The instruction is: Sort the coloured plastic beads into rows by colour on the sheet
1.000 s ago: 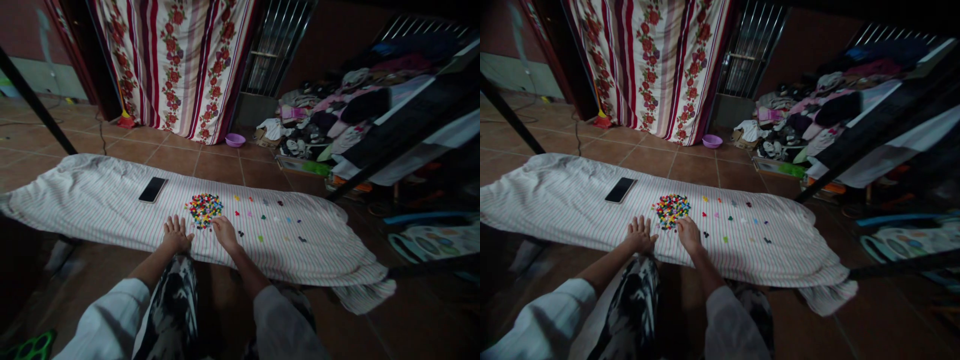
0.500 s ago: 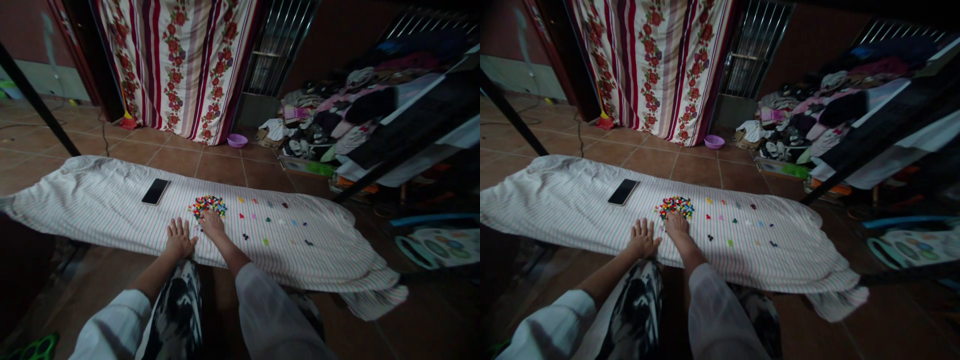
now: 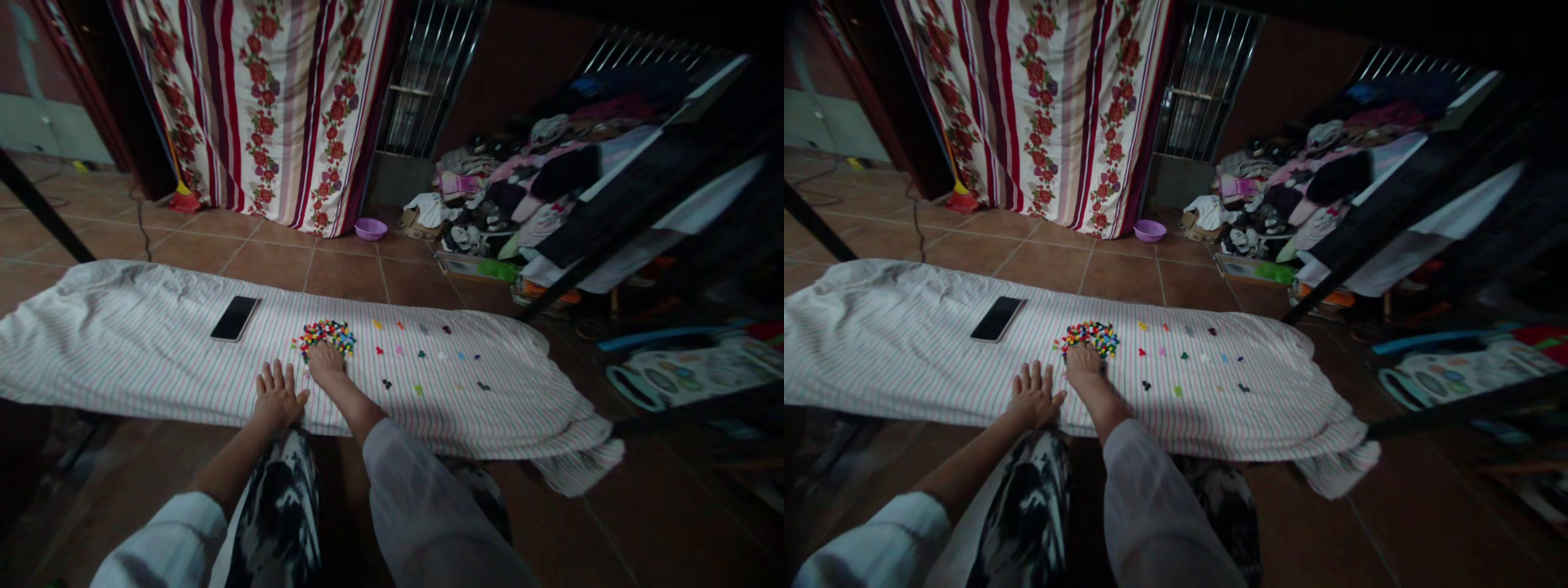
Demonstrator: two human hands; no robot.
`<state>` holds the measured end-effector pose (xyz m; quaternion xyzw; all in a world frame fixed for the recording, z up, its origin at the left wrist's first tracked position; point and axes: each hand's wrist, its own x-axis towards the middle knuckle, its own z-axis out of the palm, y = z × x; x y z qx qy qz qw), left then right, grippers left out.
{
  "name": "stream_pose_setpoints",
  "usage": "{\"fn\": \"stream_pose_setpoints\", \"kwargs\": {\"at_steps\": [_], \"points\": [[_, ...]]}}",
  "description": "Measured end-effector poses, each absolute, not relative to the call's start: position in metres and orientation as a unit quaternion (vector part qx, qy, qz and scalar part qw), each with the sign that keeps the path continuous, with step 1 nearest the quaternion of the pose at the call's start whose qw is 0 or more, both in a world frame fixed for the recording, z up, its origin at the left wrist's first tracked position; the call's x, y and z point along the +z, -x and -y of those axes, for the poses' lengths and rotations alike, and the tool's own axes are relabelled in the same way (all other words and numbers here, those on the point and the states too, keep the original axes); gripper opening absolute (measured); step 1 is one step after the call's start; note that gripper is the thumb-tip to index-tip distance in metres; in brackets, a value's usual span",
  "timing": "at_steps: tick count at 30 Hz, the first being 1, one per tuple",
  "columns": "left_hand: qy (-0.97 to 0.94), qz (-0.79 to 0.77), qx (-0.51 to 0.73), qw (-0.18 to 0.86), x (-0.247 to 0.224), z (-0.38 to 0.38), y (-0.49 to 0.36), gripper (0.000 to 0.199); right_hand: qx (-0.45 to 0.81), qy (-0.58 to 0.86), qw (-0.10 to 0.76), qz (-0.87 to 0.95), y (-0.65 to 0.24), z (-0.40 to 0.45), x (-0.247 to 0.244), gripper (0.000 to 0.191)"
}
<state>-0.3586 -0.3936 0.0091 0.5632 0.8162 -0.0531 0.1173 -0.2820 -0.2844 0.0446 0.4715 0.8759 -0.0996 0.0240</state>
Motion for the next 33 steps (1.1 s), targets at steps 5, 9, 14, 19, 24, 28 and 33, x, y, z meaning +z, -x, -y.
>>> {"fn": "stream_pose_setpoints", "kwargs": {"at_steps": [5,9,14,19,24,28,33], "points": [[-0.564,-0.816,-0.055,0.112,0.005,0.393,0.360,0.078,-0.124,-0.478,0.039,-0.869,0.281,0.283,0.043,0.028],[-0.565,-0.816,-0.055,0.106,0.003,0.393,0.361,0.078,-0.140,-0.492,0.041,-0.858,0.284,0.283,0.044,0.028],[-0.563,-0.817,-0.055,0.110,0.003,0.393,0.361,0.078,-0.137,-0.485,0.002,-0.864,0.278,0.287,0.046,0.027],[-0.565,-0.817,-0.051,0.107,0.003,0.393,0.360,0.078,-0.174,-0.493,-0.068,-0.850,0.262,0.284,0.047,0.027],[-0.559,-0.816,-0.072,0.129,0.012,0.392,0.358,0.080,-0.221,-0.479,-0.157,-0.835,0.243,0.264,0.043,0.022],[-0.555,-0.819,-0.068,0.124,0.014,0.392,0.357,0.078,-0.237,-0.498,-0.234,-0.800,0.220,0.239,0.031,0.025],[-0.558,-0.819,-0.066,0.121,0.010,0.393,0.358,0.078,-0.214,-0.543,-0.286,-0.760,0.180,0.206,0.016,0.024]]}}
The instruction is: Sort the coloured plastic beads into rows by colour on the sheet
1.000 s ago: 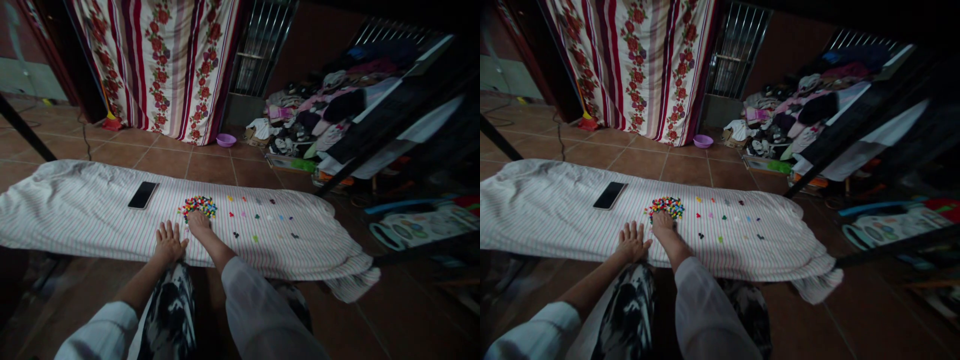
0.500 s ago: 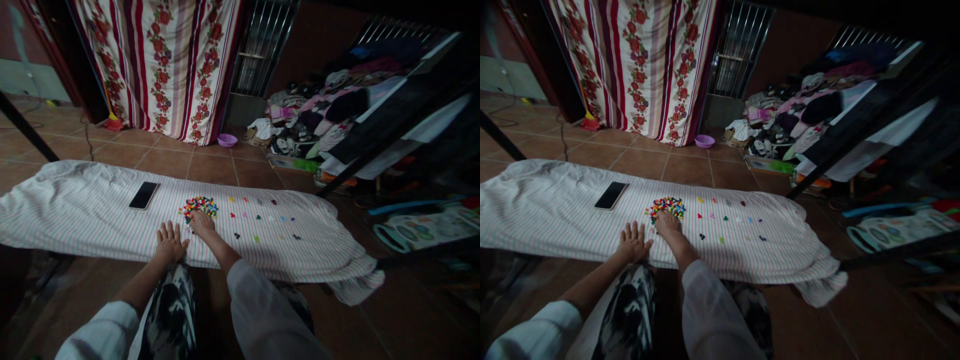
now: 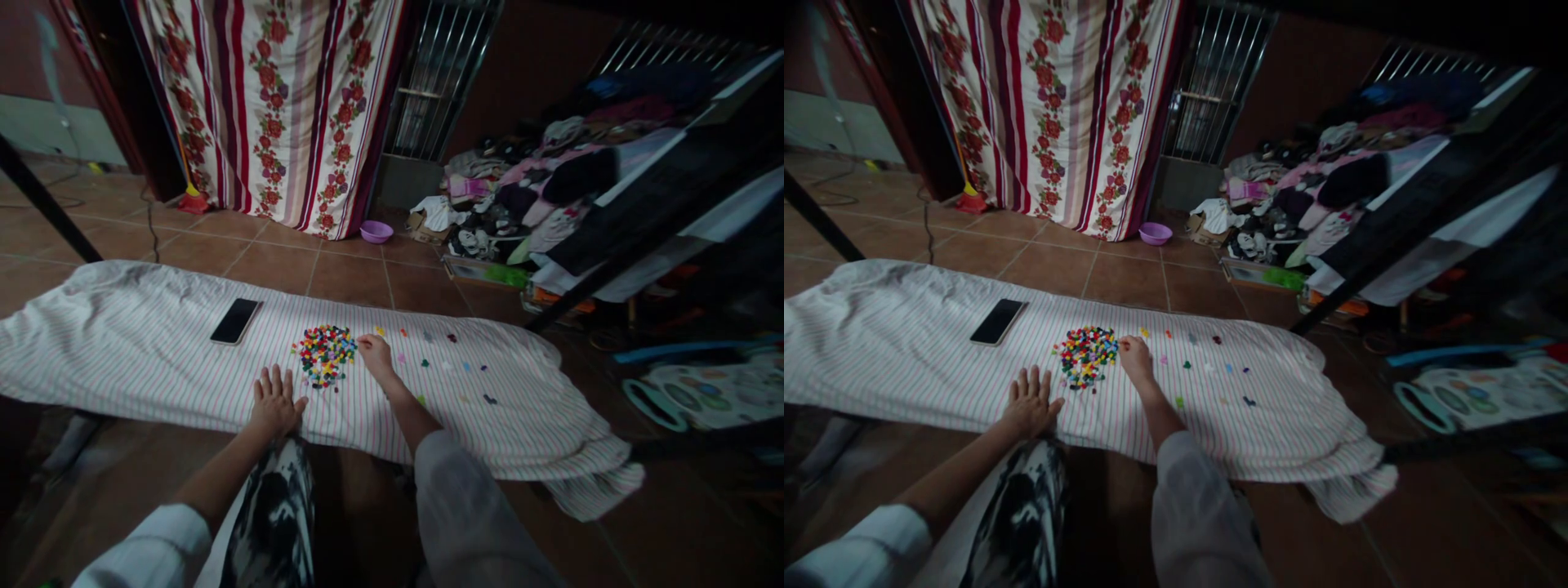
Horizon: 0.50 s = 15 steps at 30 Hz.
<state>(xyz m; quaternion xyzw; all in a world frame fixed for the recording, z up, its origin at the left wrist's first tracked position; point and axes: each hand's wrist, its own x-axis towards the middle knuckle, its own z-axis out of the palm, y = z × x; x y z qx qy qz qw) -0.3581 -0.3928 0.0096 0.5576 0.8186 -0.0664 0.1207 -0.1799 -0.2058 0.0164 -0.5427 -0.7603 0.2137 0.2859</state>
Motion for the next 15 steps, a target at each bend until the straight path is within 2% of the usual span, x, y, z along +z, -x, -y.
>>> {"fn": "stream_pose_setpoints", "kwargs": {"at_steps": [7,15], "points": [[-0.558,-0.818,-0.068,0.121,0.015,0.394,0.356,0.077,0.159,0.616,0.275,0.721,0.140,0.160,0.011,0.027],[-0.565,-0.818,-0.057,0.094,0.010,0.395,0.355,0.075,0.129,0.641,0.225,0.722,0.137,0.130,0.007,0.031]]}}
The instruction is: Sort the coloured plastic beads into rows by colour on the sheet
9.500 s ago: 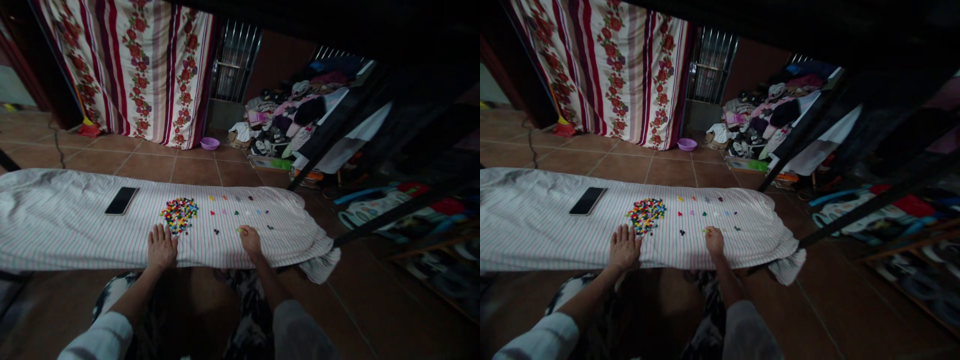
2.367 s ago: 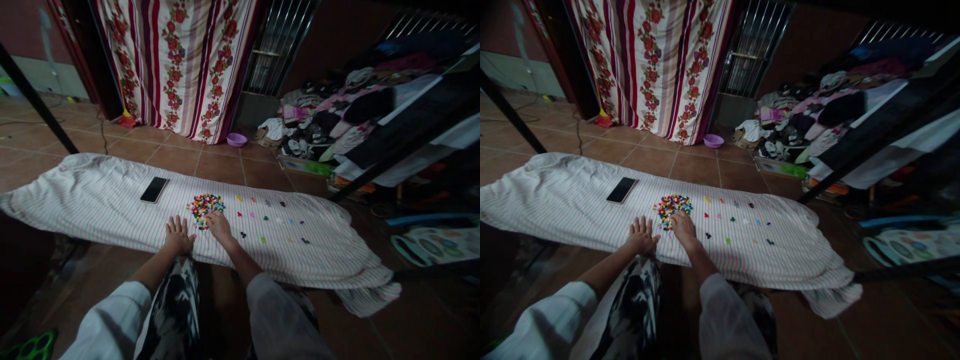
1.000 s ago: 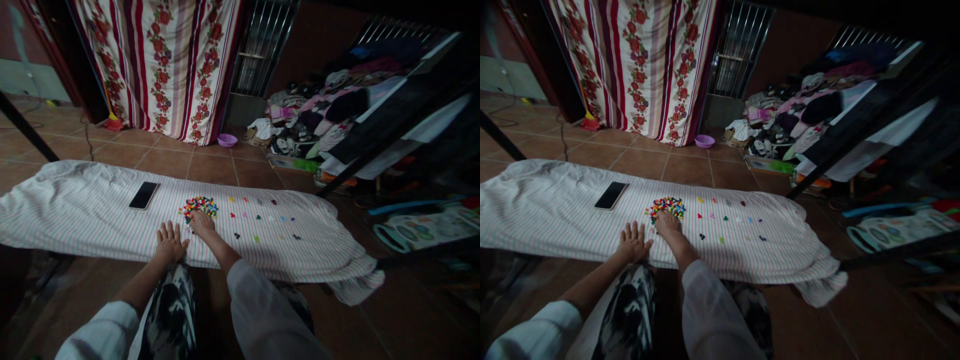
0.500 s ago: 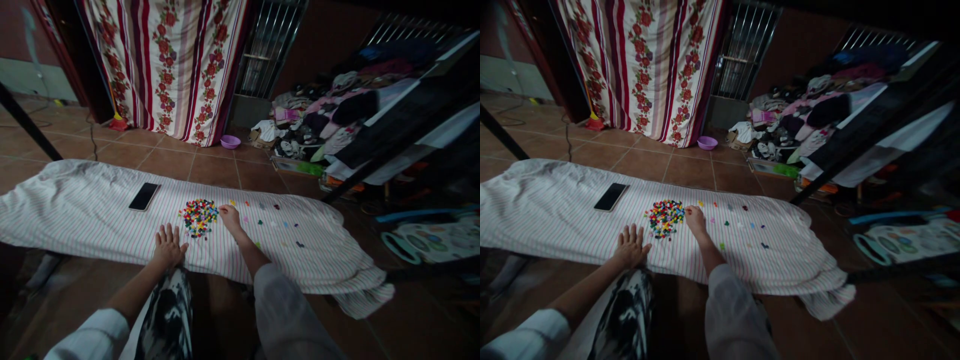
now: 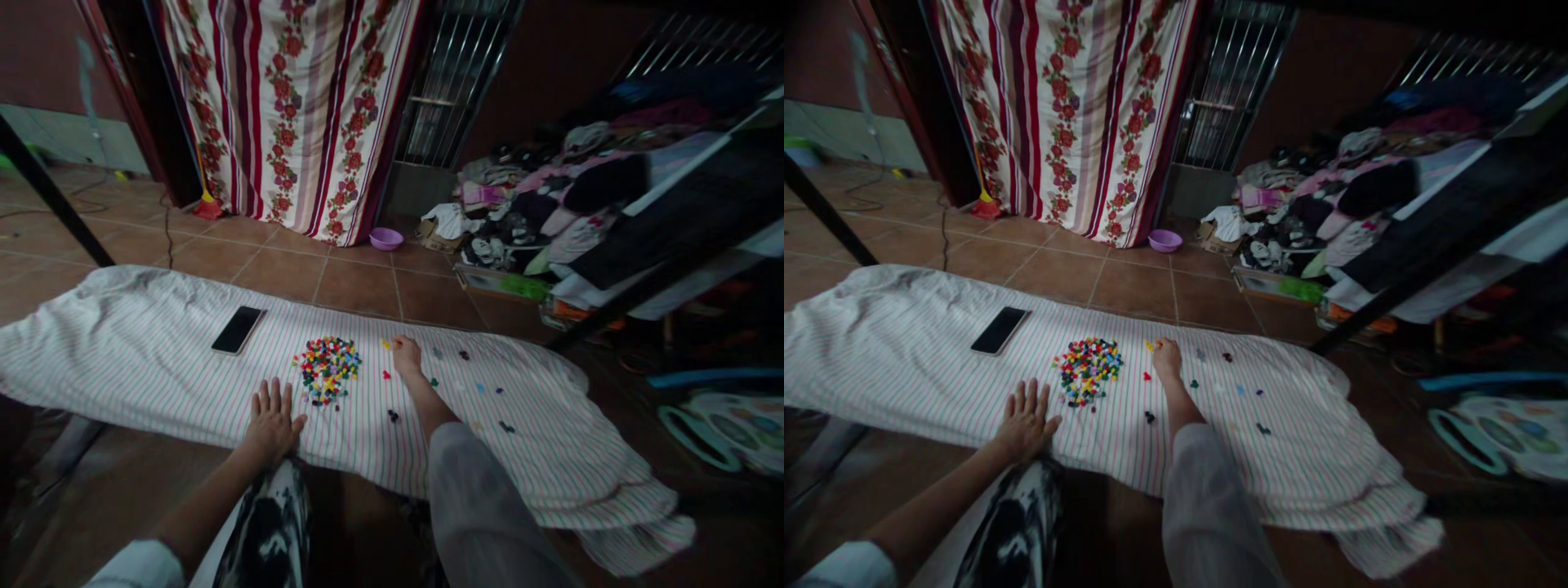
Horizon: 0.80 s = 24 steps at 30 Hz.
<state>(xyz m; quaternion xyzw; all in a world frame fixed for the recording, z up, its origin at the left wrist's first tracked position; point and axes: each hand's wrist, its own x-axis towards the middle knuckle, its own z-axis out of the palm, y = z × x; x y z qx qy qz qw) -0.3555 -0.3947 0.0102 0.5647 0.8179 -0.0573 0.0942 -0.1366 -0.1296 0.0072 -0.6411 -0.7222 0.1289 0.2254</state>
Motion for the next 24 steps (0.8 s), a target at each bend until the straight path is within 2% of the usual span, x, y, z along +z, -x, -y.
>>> {"fn": "stream_pose_setpoints", "kwargs": {"at_steps": [10,16,24], "points": [[-0.571,-0.817,-0.040,0.068,-0.001,0.396,0.358,0.075,0.141,0.619,0.185,0.750,0.146,0.121,-0.002,0.043],[-0.568,-0.819,-0.039,0.073,-0.001,0.396,0.357,0.075,0.132,0.609,0.210,0.753,0.143,0.123,-0.005,0.043],[-0.564,-0.819,-0.047,0.094,0.007,0.395,0.356,0.076,0.165,0.611,0.196,0.749,0.140,0.123,0.001,0.043]]}}
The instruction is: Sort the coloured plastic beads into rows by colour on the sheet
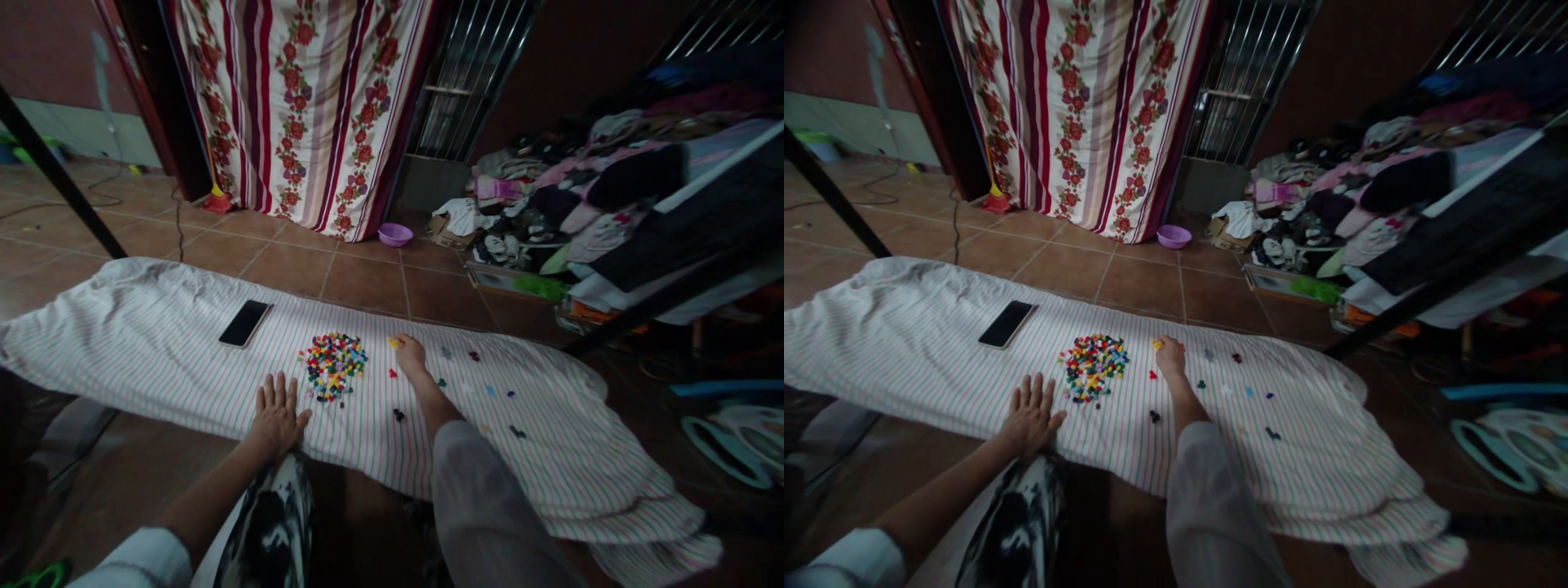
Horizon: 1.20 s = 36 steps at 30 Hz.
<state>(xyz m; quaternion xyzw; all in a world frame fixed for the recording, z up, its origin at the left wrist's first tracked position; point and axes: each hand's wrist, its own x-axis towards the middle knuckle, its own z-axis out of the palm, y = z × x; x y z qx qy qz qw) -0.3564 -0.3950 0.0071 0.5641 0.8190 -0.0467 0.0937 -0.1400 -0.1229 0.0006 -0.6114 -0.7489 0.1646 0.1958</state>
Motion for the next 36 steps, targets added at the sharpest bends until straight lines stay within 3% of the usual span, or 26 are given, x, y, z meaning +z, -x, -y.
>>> {"fn": "stream_pose_setpoints", "kwargs": {"at_steps": [11,18,26,36], "points": [[-0.559,-0.819,-0.054,0.117,0.017,0.395,0.355,0.076,0.148,0.623,0.214,0.738,0.136,0.138,0.012,0.039],[-0.553,-0.821,-0.053,0.129,0.017,0.394,0.355,0.077,0.149,0.520,0.264,0.798,0.152,0.174,0.022,0.032],[-0.562,-0.820,-0.036,0.107,0.011,0.396,0.357,0.077,0.235,0.428,0.203,0.849,0.173,0.233,0.021,0.024],[-0.562,-0.818,-0.036,0.114,0.010,0.396,0.358,0.078,0.231,0.394,0.131,0.880,0.176,0.263,0.015,0.024]]}}
